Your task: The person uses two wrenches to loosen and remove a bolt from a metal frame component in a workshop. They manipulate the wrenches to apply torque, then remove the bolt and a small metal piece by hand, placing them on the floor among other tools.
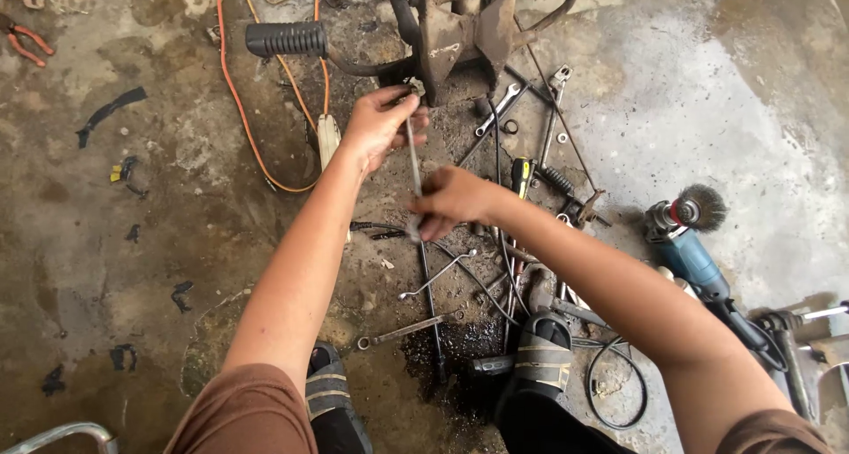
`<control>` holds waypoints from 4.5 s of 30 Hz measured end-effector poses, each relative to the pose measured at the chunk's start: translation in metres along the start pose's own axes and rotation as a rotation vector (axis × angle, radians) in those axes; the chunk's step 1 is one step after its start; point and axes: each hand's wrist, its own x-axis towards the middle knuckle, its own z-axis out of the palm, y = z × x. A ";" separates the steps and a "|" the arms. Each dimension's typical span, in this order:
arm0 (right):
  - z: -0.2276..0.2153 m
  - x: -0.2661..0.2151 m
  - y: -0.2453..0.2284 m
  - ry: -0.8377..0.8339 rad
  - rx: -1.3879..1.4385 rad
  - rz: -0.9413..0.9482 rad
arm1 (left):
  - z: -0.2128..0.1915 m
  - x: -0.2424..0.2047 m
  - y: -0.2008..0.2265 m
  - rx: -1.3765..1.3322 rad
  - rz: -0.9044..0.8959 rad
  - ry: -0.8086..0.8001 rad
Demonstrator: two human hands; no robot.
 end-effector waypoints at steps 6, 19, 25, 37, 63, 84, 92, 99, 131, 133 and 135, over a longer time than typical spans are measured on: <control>-0.033 0.060 0.079 0.355 -0.736 -0.076 | 0.001 0.007 -0.032 0.263 0.161 0.084; -0.032 0.091 0.095 0.321 -0.372 -0.077 | 0.003 0.028 -0.062 0.490 0.530 0.208; -0.038 0.124 0.101 0.316 -0.173 -0.111 | 0.014 0.012 -0.048 0.548 0.534 0.264; 0.003 -0.011 -0.041 0.118 0.082 0.038 | 0.014 0.019 0.000 0.240 -0.050 0.156; -0.037 0.112 0.101 0.379 -0.896 0.022 | -0.002 0.015 -0.048 0.701 0.947 0.118; -0.019 0.042 0.203 0.348 -0.740 -0.521 | 0.001 0.031 -0.060 0.521 0.677 0.095; -0.136 0.003 0.095 0.616 0.429 -0.114 | -0.002 0.029 -0.066 0.506 0.629 0.123; -0.140 0.029 0.069 0.244 0.512 -0.180 | -0.004 0.032 -0.072 0.316 0.491 0.180; -0.139 -0.026 0.038 0.466 0.172 -0.137 | 0.036 -0.018 -0.011 0.102 -0.028 0.222; -0.162 -0.022 0.057 0.507 0.214 -0.157 | 0.040 -0.018 -0.019 0.089 -0.007 0.235; -0.190 -0.014 0.092 0.789 -0.003 -0.189 | 0.036 -0.009 -0.046 0.023 0.109 0.262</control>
